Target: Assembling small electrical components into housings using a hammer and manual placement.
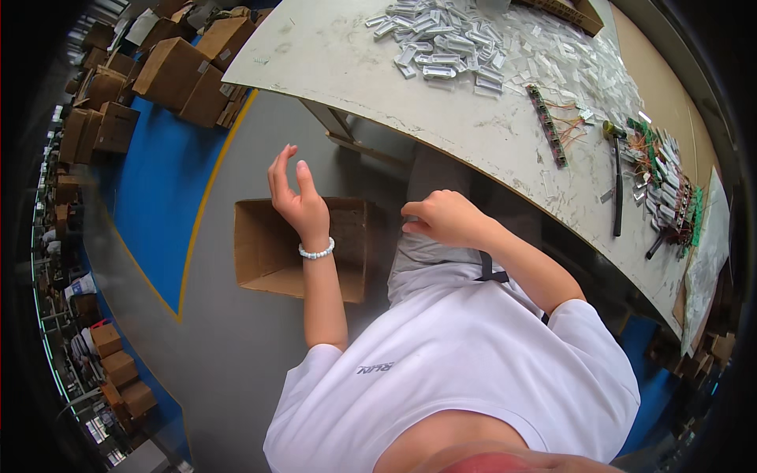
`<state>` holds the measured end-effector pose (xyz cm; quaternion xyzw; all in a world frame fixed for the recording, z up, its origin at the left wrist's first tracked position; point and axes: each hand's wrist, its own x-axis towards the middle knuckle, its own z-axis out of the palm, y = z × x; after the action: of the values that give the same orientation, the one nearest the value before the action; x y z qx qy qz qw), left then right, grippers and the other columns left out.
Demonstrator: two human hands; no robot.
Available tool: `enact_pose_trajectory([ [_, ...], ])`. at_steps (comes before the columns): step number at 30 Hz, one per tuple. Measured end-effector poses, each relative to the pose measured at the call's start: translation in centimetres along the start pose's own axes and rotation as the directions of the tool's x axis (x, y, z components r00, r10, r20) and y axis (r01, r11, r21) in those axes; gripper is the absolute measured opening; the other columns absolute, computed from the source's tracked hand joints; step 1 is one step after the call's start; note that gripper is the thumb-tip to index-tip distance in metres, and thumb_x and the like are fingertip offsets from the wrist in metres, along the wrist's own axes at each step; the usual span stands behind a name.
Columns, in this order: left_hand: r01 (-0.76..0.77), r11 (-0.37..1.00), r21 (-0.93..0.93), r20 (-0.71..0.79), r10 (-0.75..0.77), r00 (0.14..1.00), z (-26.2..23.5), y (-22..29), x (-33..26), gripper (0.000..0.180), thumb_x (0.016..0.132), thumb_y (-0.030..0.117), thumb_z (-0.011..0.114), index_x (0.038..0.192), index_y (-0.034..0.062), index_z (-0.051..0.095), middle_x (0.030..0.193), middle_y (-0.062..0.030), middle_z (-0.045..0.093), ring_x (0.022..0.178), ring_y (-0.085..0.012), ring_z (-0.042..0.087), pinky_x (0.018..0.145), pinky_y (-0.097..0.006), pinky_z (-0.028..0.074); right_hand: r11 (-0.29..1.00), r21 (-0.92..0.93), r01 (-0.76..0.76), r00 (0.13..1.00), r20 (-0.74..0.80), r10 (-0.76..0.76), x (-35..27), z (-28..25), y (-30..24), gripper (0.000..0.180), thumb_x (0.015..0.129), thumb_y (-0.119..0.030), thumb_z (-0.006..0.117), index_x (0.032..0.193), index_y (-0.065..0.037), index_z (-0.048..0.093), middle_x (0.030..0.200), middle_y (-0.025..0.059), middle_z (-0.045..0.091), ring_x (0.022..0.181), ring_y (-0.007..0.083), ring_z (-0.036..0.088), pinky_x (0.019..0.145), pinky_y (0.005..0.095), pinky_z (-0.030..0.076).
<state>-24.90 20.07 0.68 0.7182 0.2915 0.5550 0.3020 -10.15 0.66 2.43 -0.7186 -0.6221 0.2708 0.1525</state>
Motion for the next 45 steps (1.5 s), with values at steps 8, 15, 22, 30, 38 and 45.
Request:
enact_pose_trajectory([
  [8, -0.636, 0.768, -0.078, 0.648, 0.524, 0.553, 20.3, 0.6, 7.6, 0.026, 0.084, 0.010, 0.072, 0.110, 0.0044, 0.071, 0.112, -0.0092, 0.068, 0.104, -0.0288, 0.062, 0.089, -0.037, 0.050, 0.953, 0.250, -0.171, 0.828, -0.488, 0.277, -10.7, -5.0, 5.6, 0.021, 0.091, -0.019, 0.068, 0.103, -0.002, 0.067, 0.076, 0.0120, 0.069, 0.071, 0.0320, 0.067, 0.069, 0.0426, 0.052],
  [15, -0.747, 0.653, -0.124, 0.578, 0.660, 0.481, 22.7, 1.1, 7.5, 0.016, 0.085, 0.005, 0.070, 0.101, 0.0027, 0.072, 0.102, -0.0083, 0.068, 0.097, -0.0277, 0.062, 0.083, -0.039, 0.050, 0.867, 0.032, -0.497, 0.409, -0.873, 0.267, -13.3, -6.1, 13.1, 0.022, 0.087, -0.015, 0.068, 0.104, -0.001, 0.067, 0.094, 0.0146, 0.067, 0.081, 0.0318, 0.067, 0.077, 0.0404, 0.053],
  [22, -0.390, 0.849, -0.356, 0.542, 0.527, 0.654, 22.5, 10.4, 1.3, 0.024, 0.084, -0.002, 0.071, 0.108, 0.0027, 0.073, 0.093, -0.0086, 0.065, 0.079, -0.0228, 0.062, 0.066, -0.034, 0.051, 0.912, 0.406, -0.059, 0.399, -0.828, 0.395, -11.9, -7.2, 13.3, 0.033, 0.088, -0.020, 0.073, 0.114, -0.001, 0.066, 0.097, 0.0136, 0.069, 0.079, 0.0240, 0.068, 0.073, 0.0344, 0.055],
  [30, -0.320, 0.690, -0.650, 0.499, 0.704, 0.505, 28.3, 17.0, -6.8, 0.027, 0.083, -0.002, 0.072, 0.109, 0.0030, 0.073, 0.091, -0.0097, 0.067, 0.073, -0.0197, 0.065, 0.063, -0.030, 0.053, 0.573, 0.677, 0.462, 0.277, -0.724, 0.632, -16.3, -6.6, 16.6, 0.027, 0.091, -0.006, 0.068, 0.116, 0.005, 0.065, 0.087, 0.0083, 0.069, 0.078, 0.0131, 0.067, 0.065, 0.0268, 0.058],
  [38, -0.433, 0.854, -0.289, 0.809, 0.460, 0.367, 37.6, 16.4, -8.1, 0.022, 0.085, 0.016, 0.069, 0.100, 0.0001, 0.072, 0.095, -0.0164, 0.066, 0.092, -0.0349, 0.062, 0.085, -0.041, 0.049, 0.559, 0.745, 0.364, 0.234, -0.654, 0.719, -21.8, -7.1, 20.7, 0.026, 0.093, -0.007, 0.066, 0.117, 0.004, 0.066, 0.095, 0.0093, 0.070, 0.084, 0.0143, 0.068, 0.072, 0.0271, 0.058],
  [45, -0.504, 0.808, -0.306, 0.760, 0.526, 0.381, 37.5, 16.5, -8.9, 0.011, 0.090, 0.004, 0.061, 0.097, 0.0000, 0.069, 0.095, -0.0158, 0.066, 0.090, -0.0351, 0.063, 0.081, -0.040, 0.051, 0.554, 0.729, 0.402, 0.217, -0.663, 0.716, -21.8, -7.0, 21.5, 0.020, 0.092, -0.006, 0.065, 0.107, 0.007, 0.068, 0.091, 0.0111, 0.070, 0.077, 0.0164, 0.070, 0.071, 0.0290, 0.061],
])
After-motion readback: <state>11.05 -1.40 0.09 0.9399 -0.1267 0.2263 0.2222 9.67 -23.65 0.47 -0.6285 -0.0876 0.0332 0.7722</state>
